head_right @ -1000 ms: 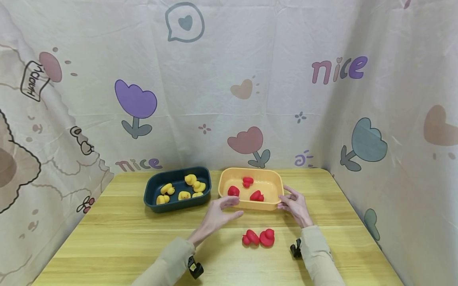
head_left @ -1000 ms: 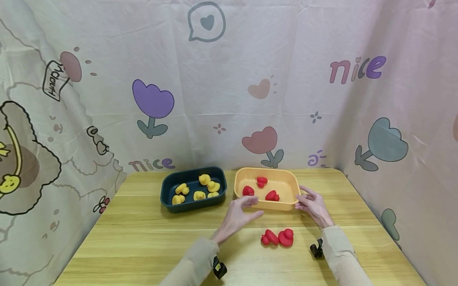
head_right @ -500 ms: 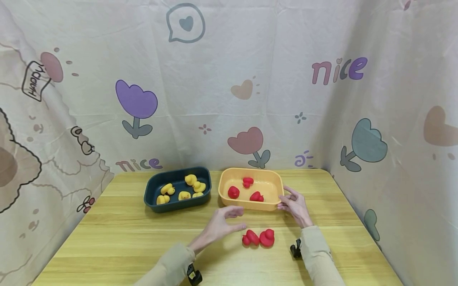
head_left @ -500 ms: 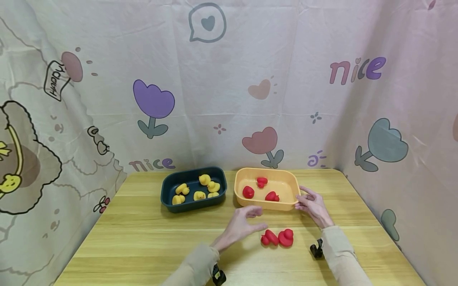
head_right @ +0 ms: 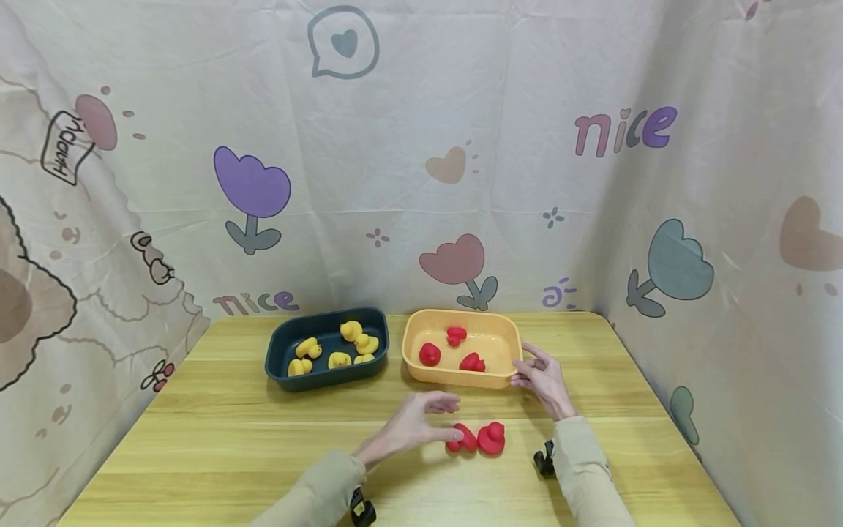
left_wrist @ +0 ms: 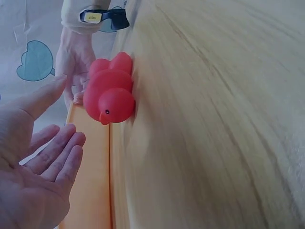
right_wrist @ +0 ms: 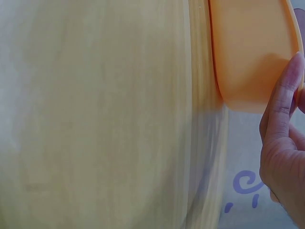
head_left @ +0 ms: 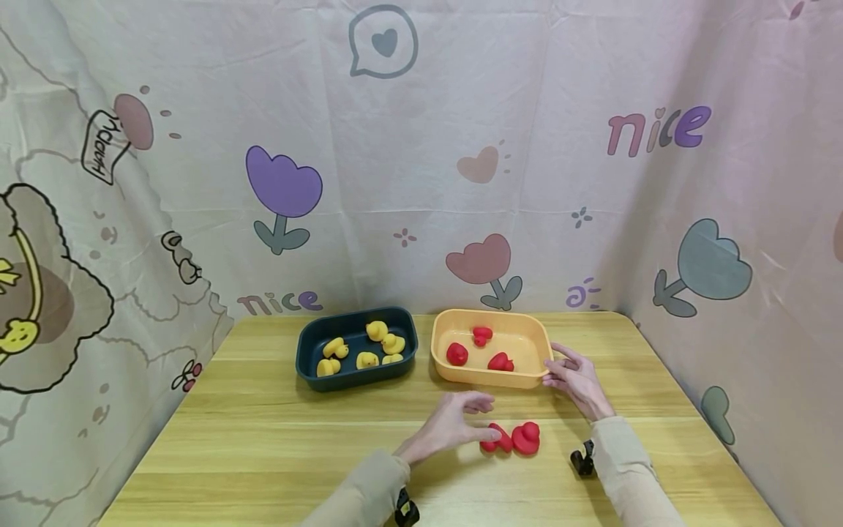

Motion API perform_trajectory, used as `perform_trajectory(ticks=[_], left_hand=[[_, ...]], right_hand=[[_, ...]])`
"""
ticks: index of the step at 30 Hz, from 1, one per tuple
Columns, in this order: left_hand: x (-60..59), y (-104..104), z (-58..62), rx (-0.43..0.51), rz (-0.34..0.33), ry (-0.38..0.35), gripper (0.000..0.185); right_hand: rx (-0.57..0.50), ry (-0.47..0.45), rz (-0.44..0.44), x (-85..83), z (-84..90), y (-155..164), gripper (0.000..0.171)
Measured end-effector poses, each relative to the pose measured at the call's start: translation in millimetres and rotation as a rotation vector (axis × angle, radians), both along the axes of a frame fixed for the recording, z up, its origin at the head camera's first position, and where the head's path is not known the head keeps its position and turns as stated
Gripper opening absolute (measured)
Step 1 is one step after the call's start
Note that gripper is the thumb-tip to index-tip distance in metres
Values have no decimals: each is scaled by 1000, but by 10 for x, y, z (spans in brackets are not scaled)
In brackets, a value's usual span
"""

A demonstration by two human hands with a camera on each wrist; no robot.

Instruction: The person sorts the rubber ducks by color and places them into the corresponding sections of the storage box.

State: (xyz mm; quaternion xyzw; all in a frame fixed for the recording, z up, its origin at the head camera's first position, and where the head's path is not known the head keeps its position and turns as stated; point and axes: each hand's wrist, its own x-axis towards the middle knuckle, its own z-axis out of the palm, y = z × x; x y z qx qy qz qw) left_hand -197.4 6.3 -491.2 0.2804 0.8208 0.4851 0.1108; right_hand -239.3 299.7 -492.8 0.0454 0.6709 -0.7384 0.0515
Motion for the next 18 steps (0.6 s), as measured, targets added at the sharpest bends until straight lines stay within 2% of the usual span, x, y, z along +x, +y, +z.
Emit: perform_trajectory(ticks=[4,11,18], left_hand=[[-2,35,-8,-11,-25,-22,60],[-16,76,-38,-68,-76,3,64],[-37,107,-94,-101,-126,-10,68]], right_hand=[[-3,1,-4,0,-2,2,69],[-8,-1,-7,-2,-1,-6,70],[-15,-1,-15,-3,4,-24,71]])
